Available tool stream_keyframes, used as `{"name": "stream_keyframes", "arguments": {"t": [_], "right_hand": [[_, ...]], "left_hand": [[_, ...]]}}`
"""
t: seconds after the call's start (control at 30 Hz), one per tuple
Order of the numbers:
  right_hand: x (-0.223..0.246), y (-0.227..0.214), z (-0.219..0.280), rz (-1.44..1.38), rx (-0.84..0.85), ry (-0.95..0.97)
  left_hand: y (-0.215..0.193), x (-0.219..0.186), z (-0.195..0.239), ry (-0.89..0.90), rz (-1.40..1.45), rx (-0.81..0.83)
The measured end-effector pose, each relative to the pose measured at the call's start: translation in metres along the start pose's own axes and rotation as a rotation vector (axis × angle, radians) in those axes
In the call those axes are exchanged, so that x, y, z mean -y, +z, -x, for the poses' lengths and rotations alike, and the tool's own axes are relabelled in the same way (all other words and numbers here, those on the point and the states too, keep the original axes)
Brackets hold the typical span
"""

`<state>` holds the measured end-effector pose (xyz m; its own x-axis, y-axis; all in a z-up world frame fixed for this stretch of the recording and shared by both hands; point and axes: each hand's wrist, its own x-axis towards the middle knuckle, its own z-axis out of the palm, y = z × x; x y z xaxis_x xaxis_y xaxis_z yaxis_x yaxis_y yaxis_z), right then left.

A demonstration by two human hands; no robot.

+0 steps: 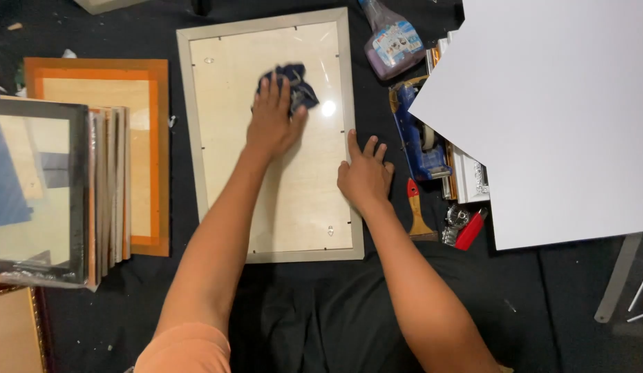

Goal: Cleaning the back surfaces of multiple picture frames using a cloth and cleaning solution.

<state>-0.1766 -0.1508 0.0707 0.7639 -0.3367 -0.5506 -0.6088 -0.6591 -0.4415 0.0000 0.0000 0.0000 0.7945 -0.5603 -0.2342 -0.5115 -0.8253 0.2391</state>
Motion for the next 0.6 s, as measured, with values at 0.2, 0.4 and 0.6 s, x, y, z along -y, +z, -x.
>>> {"name": "stream_keyframes", "arguments": {"t": [0.2,0.4,0.6], "right_hand": [[-0.021,0.015,-0.001,-0.01,-0.016,-0.059],[-0.028,0.021,0.019,0.011,0.051,-0.063],[-0.027,0.022,0.024,-0.023,0.029,-0.033]], "left_hand": [[0.013,-0.02,0.178,0.037,0.024,0.22],[0.011,-0.046,0.308,-0.005,-0.014,0.513],[0.018,-0.054,0.296,-0.098,-0.106,0.588]]}}
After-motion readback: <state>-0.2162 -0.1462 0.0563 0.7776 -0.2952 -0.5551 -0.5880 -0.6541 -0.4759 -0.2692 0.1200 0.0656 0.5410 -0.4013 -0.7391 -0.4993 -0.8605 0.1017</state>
